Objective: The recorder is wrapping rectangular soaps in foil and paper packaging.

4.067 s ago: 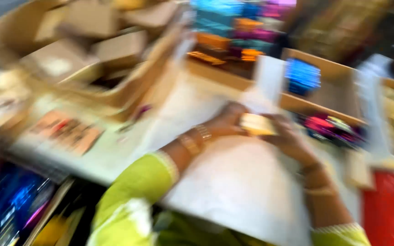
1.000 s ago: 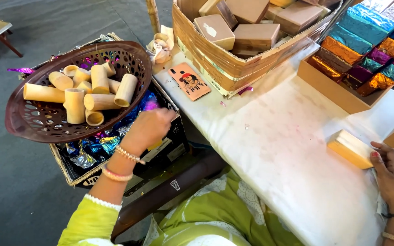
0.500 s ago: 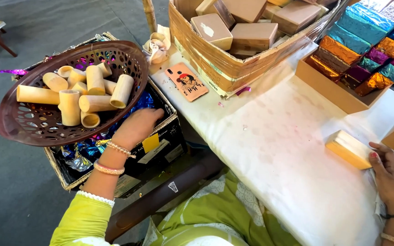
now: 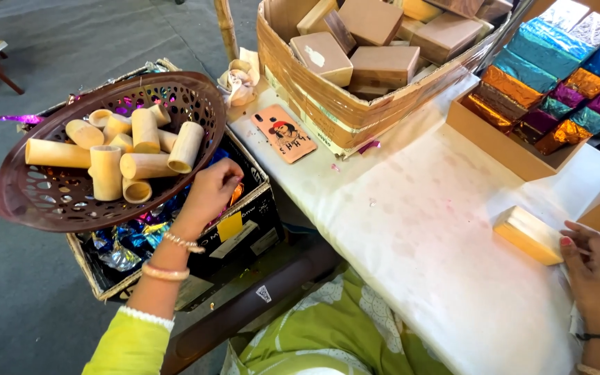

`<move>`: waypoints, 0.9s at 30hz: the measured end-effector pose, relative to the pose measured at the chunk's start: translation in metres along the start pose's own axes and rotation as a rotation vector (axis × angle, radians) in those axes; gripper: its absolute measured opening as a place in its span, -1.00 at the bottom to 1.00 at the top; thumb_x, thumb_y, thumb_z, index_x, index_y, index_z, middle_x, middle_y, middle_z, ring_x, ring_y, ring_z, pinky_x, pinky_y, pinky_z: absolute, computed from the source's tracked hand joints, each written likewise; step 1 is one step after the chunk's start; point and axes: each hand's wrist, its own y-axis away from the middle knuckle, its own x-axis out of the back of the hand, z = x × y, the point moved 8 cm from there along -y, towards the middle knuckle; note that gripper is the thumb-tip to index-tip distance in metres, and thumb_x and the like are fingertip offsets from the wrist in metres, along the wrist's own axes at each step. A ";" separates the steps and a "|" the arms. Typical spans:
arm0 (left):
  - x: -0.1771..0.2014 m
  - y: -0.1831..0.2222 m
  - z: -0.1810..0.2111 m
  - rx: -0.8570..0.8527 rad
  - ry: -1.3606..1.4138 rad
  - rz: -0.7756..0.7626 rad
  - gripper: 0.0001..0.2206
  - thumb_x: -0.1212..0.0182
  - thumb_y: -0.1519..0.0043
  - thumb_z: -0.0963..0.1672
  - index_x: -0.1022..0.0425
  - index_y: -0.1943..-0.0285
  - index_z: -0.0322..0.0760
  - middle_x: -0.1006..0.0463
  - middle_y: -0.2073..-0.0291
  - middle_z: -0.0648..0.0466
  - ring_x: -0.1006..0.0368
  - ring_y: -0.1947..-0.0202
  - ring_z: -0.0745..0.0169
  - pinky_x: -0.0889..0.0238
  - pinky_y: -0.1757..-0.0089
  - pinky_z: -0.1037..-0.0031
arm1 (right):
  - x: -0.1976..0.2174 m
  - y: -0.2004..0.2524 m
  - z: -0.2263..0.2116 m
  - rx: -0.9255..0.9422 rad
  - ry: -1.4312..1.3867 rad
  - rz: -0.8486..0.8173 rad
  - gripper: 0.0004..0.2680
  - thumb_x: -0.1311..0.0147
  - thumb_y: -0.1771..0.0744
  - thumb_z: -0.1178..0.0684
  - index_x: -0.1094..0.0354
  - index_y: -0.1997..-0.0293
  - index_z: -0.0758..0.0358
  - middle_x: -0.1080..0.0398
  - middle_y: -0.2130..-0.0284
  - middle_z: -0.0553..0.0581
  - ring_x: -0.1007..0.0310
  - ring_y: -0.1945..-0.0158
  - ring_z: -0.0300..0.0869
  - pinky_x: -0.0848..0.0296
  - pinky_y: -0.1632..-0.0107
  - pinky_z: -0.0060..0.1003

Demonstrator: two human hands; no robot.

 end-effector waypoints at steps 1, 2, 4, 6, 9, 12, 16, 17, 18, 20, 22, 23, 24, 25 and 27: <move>0.002 0.000 0.006 -0.004 0.001 0.000 -0.91 -0.29 -0.22 -0.21 -0.51 0.16 -0.36 -0.59 0.30 -0.12 -0.53 0.25 -0.07 -0.39 0.18 0.27 | 0.002 0.002 -0.008 0.000 0.001 0.004 -0.79 -0.04 -0.48 0.11 -0.32 -0.27 0.30 -0.35 0.14 0.00 -0.29 0.08 -0.32 -0.35 -0.01 -0.45; 0.008 0.004 0.008 0.018 0.159 0.056 -0.89 -0.25 -0.23 -0.23 -0.47 0.11 -0.36 -0.55 0.32 -0.03 -0.48 0.26 0.10 -0.36 0.17 0.37 | 0.009 0.007 -0.025 0.103 0.160 0.097 -0.83 -0.08 -0.50 0.14 -0.33 -0.24 0.32 -0.33 0.09 0.08 -0.34 0.07 -0.30 -0.40 -0.01 -0.43; 0.015 0.009 0.013 0.042 0.319 0.110 -0.86 -0.21 -0.24 -0.26 -0.44 0.05 -0.35 -0.50 0.34 0.05 -0.42 0.27 0.26 -0.33 0.15 0.48 | 0.012 0.016 -0.059 0.206 0.318 0.186 -0.87 -0.11 -0.51 0.17 -0.33 -0.20 0.33 -0.31 0.04 0.17 -0.40 0.06 -0.28 -0.45 -0.01 -0.41; 0.020 0.009 0.020 0.023 0.446 0.169 -0.85 -0.22 -0.28 -0.26 -0.37 0.03 -0.36 -0.41 0.30 0.15 -0.32 0.24 0.44 -0.26 0.11 0.58 | 0.017 0.022 -0.085 0.123 0.168 0.274 -0.90 -0.06 -0.52 0.24 -0.33 -0.19 0.38 -0.34 -0.01 0.18 -0.37 -0.03 -0.20 -0.37 0.07 -0.35; 0.018 0.011 0.019 0.053 0.598 0.155 -0.86 -0.21 -0.31 -0.25 -0.36 0.02 -0.35 -0.42 0.26 0.16 -0.32 0.22 0.45 -0.26 0.10 0.59 | -0.008 0.030 -0.171 0.302 0.262 0.246 -0.93 -0.13 -0.49 0.23 -0.45 -0.10 0.28 -0.39 0.03 0.15 -0.38 0.07 -0.17 -0.37 0.06 -0.35; 0.020 0.012 0.019 0.041 0.568 0.166 -0.85 -0.21 -0.30 -0.25 -0.35 0.02 -0.35 -0.44 0.26 0.16 -0.34 0.20 0.44 -0.27 0.08 0.59 | -0.066 0.026 -0.252 0.355 0.106 -0.012 -0.89 -0.16 -0.36 0.27 -0.48 0.05 0.25 -0.46 0.20 0.10 -0.46 0.13 -0.15 -0.44 0.07 -0.31; 0.024 0.016 0.028 0.055 0.539 0.177 -0.86 -0.18 -0.30 -0.24 -0.34 0.03 -0.35 -0.47 0.24 0.14 -0.37 0.17 0.44 -0.29 0.07 0.58 | -0.163 0.018 -0.326 0.443 -0.060 -0.318 -0.89 -0.19 -0.28 0.21 -0.51 0.15 0.21 -0.52 0.24 0.08 -0.54 0.18 -0.15 -0.54 0.15 -0.28; 0.027 0.017 0.030 0.032 0.496 0.202 -0.86 -0.19 -0.30 -0.24 -0.34 0.04 -0.36 -0.47 0.24 0.13 -0.39 0.17 0.43 -0.30 0.05 0.57 | -0.189 0.023 -0.357 0.529 -0.109 -0.426 -0.90 -0.21 -0.29 0.16 -0.51 0.15 0.21 -0.50 0.24 0.09 -0.53 0.16 -0.11 -0.53 0.12 -0.25; 0.030 0.019 0.032 0.008 0.452 0.227 -0.86 -0.19 -0.30 -0.24 -0.34 0.04 -0.37 -0.48 0.23 0.11 -0.40 0.17 0.41 -0.30 0.03 0.55 | -0.214 0.029 -0.387 0.615 -0.160 -0.534 -0.90 -0.22 -0.30 0.12 -0.50 0.15 0.21 -0.49 0.24 0.11 -0.52 0.14 -0.08 -0.51 0.09 -0.22; 0.030 0.021 0.029 0.088 0.472 0.218 -0.87 -0.18 -0.30 -0.23 -0.34 0.04 -0.36 -0.47 0.27 0.11 -0.39 0.22 0.41 -0.31 0.09 0.56 | -0.264 0.031 -0.416 0.672 -0.118 -0.578 -0.85 -0.22 -0.31 -0.01 -0.50 0.13 0.20 -0.46 0.23 0.13 -0.45 0.09 -0.03 -0.45 0.03 -0.17; 0.029 0.025 0.025 0.171 0.487 0.205 -0.87 -0.18 -0.31 -0.22 -0.34 0.05 -0.36 -0.46 0.30 0.10 -0.37 0.27 0.41 -0.31 0.15 0.56 | -0.309 0.039 -0.443 0.725 -0.080 -0.624 -0.77 -0.23 -0.31 -0.13 -0.50 0.12 0.19 -0.43 0.21 0.16 -0.39 0.03 0.02 -0.39 -0.03 -0.11; 0.032 0.026 0.027 0.136 0.473 0.231 -0.88 -0.18 -0.32 -0.22 -0.34 0.05 -0.36 -0.46 0.28 0.09 -0.38 0.24 0.41 -0.31 0.13 0.56 | -0.327 0.045 -0.456 0.750 -0.047 -0.625 -0.71 -0.24 -0.29 -0.18 -0.47 0.09 0.24 -0.41 0.19 0.19 -0.35 0.02 0.05 -0.34 -0.05 -0.07; 0.035 0.027 0.030 0.098 0.461 0.259 -0.88 -0.18 -0.33 -0.22 -0.34 0.05 -0.36 -0.46 0.27 0.08 -0.38 0.22 0.41 -0.31 0.10 0.56 | -0.345 0.049 -0.469 0.778 -0.012 -0.622 -0.64 -0.26 -0.27 -0.23 -0.43 0.07 0.29 -0.38 0.16 0.22 -0.30 0.01 0.07 -0.29 -0.07 -0.04; 0.036 0.028 0.029 0.097 0.458 0.255 -0.88 -0.18 -0.33 -0.22 -0.34 0.05 -0.36 -0.46 0.27 0.08 -0.38 0.22 0.41 -0.31 0.10 0.56 | -0.355 0.049 -0.471 0.774 -0.015 -0.620 -0.64 -0.26 -0.27 -0.23 -0.43 0.07 0.29 -0.38 0.16 0.22 -0.30 0.01 0.07 -0.29 -0.07 -0.04; 0.033 0.032 0.023 0.133 0.589 0.233 -0.88 -0.16 -0.34 -0.22 -0.34 0.02 -0.34 -0.45 0.25 0.10 -0.38 0.21 0.42 -0.32 0.12 0.58 | -0.376 0.049 -0.474 0.776 -0.006 -0.626 -0.64 -0.28 -0.22 -0.13 -0.37 0.09 0.34 -0.35 0.14 0.23 -0.27 -0.01 0.09 -0.25 -0.07 -0.04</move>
